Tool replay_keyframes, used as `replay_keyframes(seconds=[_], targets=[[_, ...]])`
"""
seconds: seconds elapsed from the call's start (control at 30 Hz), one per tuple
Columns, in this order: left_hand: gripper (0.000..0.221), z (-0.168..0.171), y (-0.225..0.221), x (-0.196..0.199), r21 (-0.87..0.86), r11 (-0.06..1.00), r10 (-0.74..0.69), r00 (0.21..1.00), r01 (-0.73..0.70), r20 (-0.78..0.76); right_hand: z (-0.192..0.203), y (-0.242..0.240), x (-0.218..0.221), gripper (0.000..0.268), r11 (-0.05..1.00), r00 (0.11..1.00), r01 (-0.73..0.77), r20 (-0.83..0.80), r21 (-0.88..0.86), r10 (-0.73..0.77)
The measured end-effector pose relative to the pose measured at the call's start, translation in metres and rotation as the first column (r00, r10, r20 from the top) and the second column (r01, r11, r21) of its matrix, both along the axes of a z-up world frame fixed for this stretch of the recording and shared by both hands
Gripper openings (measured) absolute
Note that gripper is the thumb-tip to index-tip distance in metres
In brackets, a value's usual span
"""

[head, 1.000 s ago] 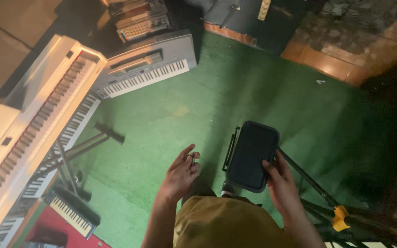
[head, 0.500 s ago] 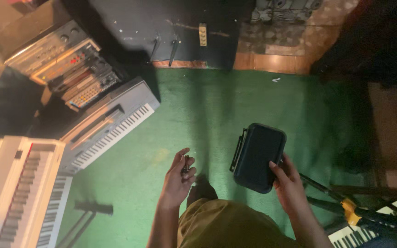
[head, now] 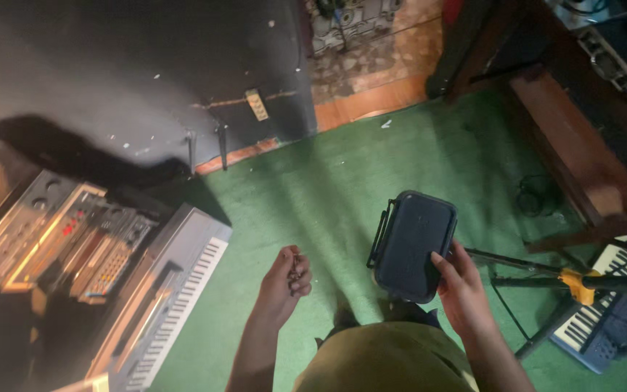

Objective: The person picks up a device and cables from the floor, places them into a small protective case, and then places that case and some batteries into a larger silver equipment case on a table.

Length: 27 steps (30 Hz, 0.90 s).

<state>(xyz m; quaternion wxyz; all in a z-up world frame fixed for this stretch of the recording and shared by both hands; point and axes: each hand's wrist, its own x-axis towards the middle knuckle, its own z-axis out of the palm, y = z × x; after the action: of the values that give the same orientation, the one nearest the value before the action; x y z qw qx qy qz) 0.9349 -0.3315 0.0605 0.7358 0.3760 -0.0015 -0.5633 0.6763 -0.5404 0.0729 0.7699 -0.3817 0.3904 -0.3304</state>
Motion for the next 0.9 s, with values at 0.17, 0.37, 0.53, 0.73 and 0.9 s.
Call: replay_keyframes(seconds=[0.17,0.37,0.53,0.73,0.9], targets=[[0.025,-0.001,-0.051,0.009,0.088,0.994,-0.064,0.998,0.063,0.011,0.007,-0.020,0.012,0.061,0.999,0.999,0.036,0.009,0.006,-0.036],[0.037,-0.006,-0.119,0.023,-0.114,0.980,-0.173,0.981,0.162,-0.091,-0.005,-0.074,0.019,0.059,0.996,0.995,0.090,0.046,-0.013,-0.090],[0.030,-0.005,-0.193,0.025,-0.039,0.981,-0.192,0.981,0.192,-0.019,-0.007,-0.141,0.015,0.061,0.994,0.993,0.107,0.044,-0.019,-0.106],[0.025,-0.006,-0.286,0.020,-0.067,0.986,-0.155,0.988,0.153,-0.026,0.001,-0.225,0.009,0.064,0.994,0.995,0.099,0.003,-0.044,-0.099],[0.018,-0.015,-0.352,0.012,-0.079,0.991,-0.108,0.994,0.107,-0.021,0.003,-0.279,0.000,0.067,0.991,0.987,0.124,-0.093,-0.049,-0.128]])
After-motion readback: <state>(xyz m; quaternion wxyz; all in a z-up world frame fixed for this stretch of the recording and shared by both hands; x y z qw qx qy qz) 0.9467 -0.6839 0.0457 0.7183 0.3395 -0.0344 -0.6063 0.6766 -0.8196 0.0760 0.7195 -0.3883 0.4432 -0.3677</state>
